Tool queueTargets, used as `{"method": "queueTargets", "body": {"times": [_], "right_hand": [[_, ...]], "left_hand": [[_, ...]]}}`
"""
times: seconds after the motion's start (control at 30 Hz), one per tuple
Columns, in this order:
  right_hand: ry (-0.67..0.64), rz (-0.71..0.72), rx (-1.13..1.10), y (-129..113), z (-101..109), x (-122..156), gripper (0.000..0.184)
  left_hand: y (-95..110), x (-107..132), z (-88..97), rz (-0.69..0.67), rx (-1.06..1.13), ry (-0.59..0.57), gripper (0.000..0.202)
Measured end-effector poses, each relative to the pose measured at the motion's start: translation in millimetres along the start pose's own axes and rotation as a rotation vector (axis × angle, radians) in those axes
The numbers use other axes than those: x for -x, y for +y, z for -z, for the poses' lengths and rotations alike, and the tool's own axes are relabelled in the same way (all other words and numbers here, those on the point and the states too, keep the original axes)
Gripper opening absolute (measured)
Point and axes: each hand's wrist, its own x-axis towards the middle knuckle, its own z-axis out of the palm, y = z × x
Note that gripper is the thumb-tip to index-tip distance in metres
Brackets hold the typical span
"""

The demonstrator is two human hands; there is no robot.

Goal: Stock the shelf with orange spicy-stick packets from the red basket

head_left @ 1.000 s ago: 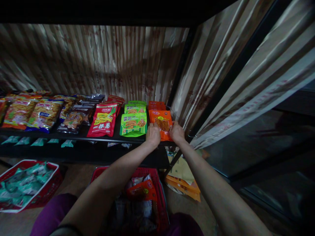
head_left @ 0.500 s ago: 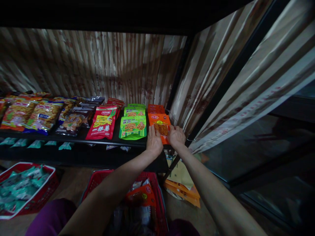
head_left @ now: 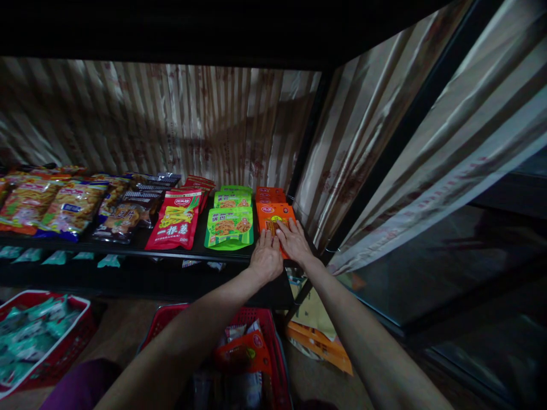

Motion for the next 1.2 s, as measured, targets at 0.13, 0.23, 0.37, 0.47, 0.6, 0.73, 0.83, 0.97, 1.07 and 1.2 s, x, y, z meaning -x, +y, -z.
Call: {"method": "queueTargets", "body": {"times": [0.13, 0.23, 0.37, 0.47, 0.6, 0.73, 0.83, 0.97, 1.07, 1.2], "right_hand": [[0.026, -0.007, 0.013, 1.8, -4.1, -3.3, 0.052], [0.042, 0.003, 0.028, 2.4, -5.0, -5.2, 0.053], [0.047, -0.002, 0.036, 4.0, -8.0, -6.0, 0.053], [0.058, -0.044, 0.009, 5.5, -10.8, -5.9, 0.051], [0.063, -0.072, -0.028, 7.0, -13.1, -5.9, 0.049], [0.056, -0.070, -0.031, 8.2, -14.2, -6.2, 0.049], [0.037, -0.073, -0.020, 9.1, -14.9, -6.6, 0.049], [0.033, -0.068, -0.003, 8.8, -16.1, -7.1, 0.049], [0.039, -0.079, 0.003, 7.0, -16.5, -6.9, 0.050], [0.010, -0.082, 0.006, 4.3, -15.1, -6.1, 0.051]], "left_hand": [[0.4, -3.7, -0.1, 0.057, 0.016, -0.014, 0.059], [1.7, -5.2, 2.8, 0.097, 0.037, -0.032, 0.059], [2.3, -6.6, 5.1, 0.120, 0.077, -0.028, 0.057], [1.9, -6.4, 3.0, 0.122, 0.071, 0.000, 0.055], [1.6, -3.6, -1.1, 0.104, 0.028, 0.068, 0.054], [0.5, 0.1, -1.6, 0.058, 0.008, 0.109, 0.052], [-2.3, 2.9, -2.1, 0.013, -0.010, 0.126, 0.049], [-7.0, 6.7, -6.5, -0.050, -0.029, 0.171, 0.044], [-8.1, 8.7, -9.3, -0.041, -0.035, 0.222, 0.039], [-4.9, 8.2, -8.2, -0.001, -0.037, 0.218, 0.037]]}}
